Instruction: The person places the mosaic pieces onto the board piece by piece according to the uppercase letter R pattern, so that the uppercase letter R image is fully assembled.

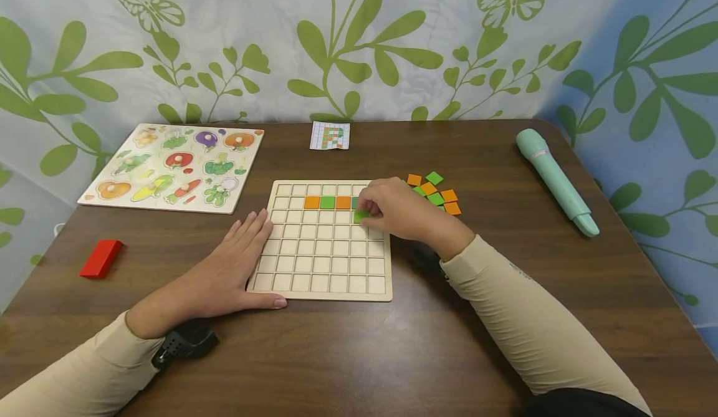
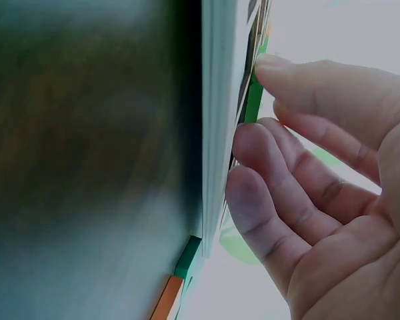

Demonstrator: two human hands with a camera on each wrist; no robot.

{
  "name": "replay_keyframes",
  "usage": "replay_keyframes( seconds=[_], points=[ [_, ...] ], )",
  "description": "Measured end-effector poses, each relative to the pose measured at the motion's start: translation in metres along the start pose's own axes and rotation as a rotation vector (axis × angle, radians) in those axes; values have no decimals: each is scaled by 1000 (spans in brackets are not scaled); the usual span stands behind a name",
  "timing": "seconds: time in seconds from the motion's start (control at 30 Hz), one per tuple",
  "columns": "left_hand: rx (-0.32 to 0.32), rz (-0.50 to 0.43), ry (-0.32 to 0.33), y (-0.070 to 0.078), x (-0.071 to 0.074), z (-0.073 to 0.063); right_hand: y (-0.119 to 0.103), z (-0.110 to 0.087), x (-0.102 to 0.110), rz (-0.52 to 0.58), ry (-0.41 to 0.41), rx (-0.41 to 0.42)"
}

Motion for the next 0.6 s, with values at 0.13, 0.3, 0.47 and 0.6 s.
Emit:
replay_keyframes(
  seconds=[0.13, 0.3, 0.47, 0.6],
  points=[
    [0, -2, 1, 0, 0, 0, 0, 1, 0, 5, 13, -17],
    [-2, 4, 4, 0, 0, 0, 2, 1, 0, 22, 35, -55],
    [2, 7, 4, -1, -1, 0, 4, 0, 2, 23, 56, -97],
    [3, 3, 2, -1, -1, 0, 7, -1, 2, 22, 64, -134]
  ],
)
Point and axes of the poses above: each hand's wrist, its own z-axis towards the middle knuckle, its own x-axis out of the back of the hand, y = z × x, the point moved 9 cm from there along z, towards the middle knuckle, and after that the axes turned 13 degrees about x, right-handed, at the moved point
